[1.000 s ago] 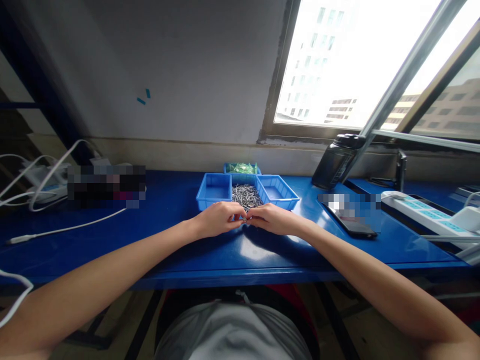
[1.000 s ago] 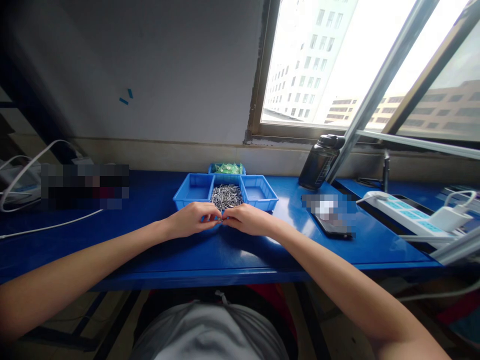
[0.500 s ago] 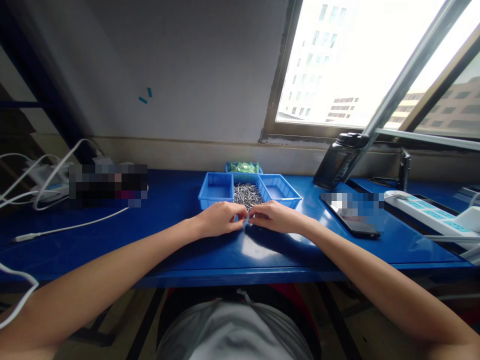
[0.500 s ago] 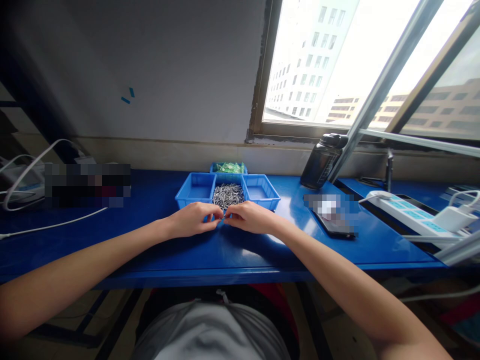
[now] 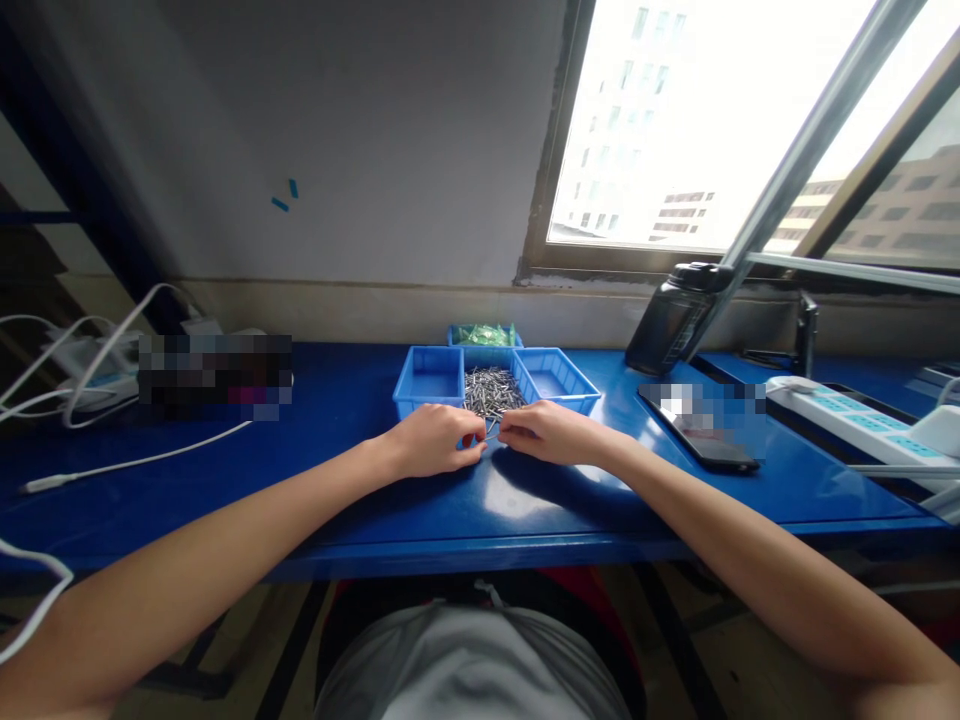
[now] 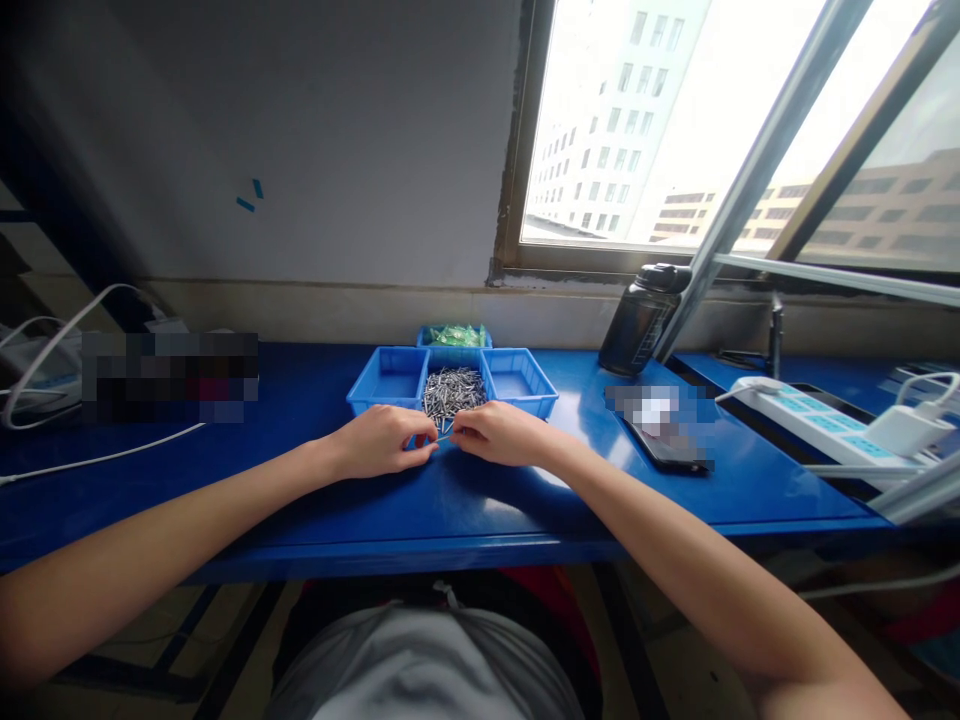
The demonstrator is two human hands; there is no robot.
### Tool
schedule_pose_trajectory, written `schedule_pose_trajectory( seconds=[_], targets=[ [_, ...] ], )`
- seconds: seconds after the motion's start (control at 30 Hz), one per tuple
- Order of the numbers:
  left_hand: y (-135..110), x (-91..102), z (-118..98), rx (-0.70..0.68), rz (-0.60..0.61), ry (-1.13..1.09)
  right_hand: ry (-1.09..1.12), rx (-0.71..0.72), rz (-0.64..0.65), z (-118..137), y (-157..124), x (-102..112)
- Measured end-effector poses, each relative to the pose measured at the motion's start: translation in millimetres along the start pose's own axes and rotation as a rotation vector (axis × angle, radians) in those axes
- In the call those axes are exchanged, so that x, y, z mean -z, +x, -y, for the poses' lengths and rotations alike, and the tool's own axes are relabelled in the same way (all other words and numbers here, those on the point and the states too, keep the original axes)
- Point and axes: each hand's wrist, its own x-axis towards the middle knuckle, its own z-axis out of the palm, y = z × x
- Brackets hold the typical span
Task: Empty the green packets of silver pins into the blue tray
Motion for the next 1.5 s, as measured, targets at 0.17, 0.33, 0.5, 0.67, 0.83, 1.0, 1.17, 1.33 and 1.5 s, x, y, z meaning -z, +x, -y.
schedule_pose_trajectory(
  seconds=[0.17, 0.33, 0.5, 0.67, 0.83, 1.0, 1.17, 1.33, 1.5],
  targets=[
    [0.4, -1.4, 1.6, 0.029, -0.024, 0.03, -0.037, 0.001, 0.001, -0.5, -0.3, -1.3],
    [0.4, -3.0, 3.2, 0.02, -0.063, 0.037, -0.055, 0.015, 0.001, -0.5, -0.5, -1.8],
    [1.3, -3.3, 1.4, 0.009, -0.121, -0.014, -0.043, 0.05, -0.009, 0.9, 0.8, -2.8],
    [2.1, -6.2, 3.6, -0.047, -0.133, -0.033, -0.024, 0.067, -0.011, 3.0, 0.9, -4.4],
    [2.4, -7.6, 4.3, -0.087, -0.124, -0.083, -0.002, 0.068, -0.001, 3.3, 1.1, -4.7],
    [1.3, -2.7, -1.6, -0.027, -0.119, -0.113, 0.01, 0.065, 0.0, 1.8, 1.0, -3.8],
    [1.2, -1.0, -3.2, 0.052, -0.084, -0.101, -0.003, 0.038, 0.006, -0.1, 0.3, -1.9],
    [2.5, -3.4, 1.4, 0.04, -0.054, -0.094, -0.01, 0.034, -0.016, 0.4, 0.1, -0.2],
    [2.6, -6.4, 5.2, 0.006, -0.046, -0.07, 0.001, 0.044, -0.03, 1.2, 0.3, -1.0]
  ],
)
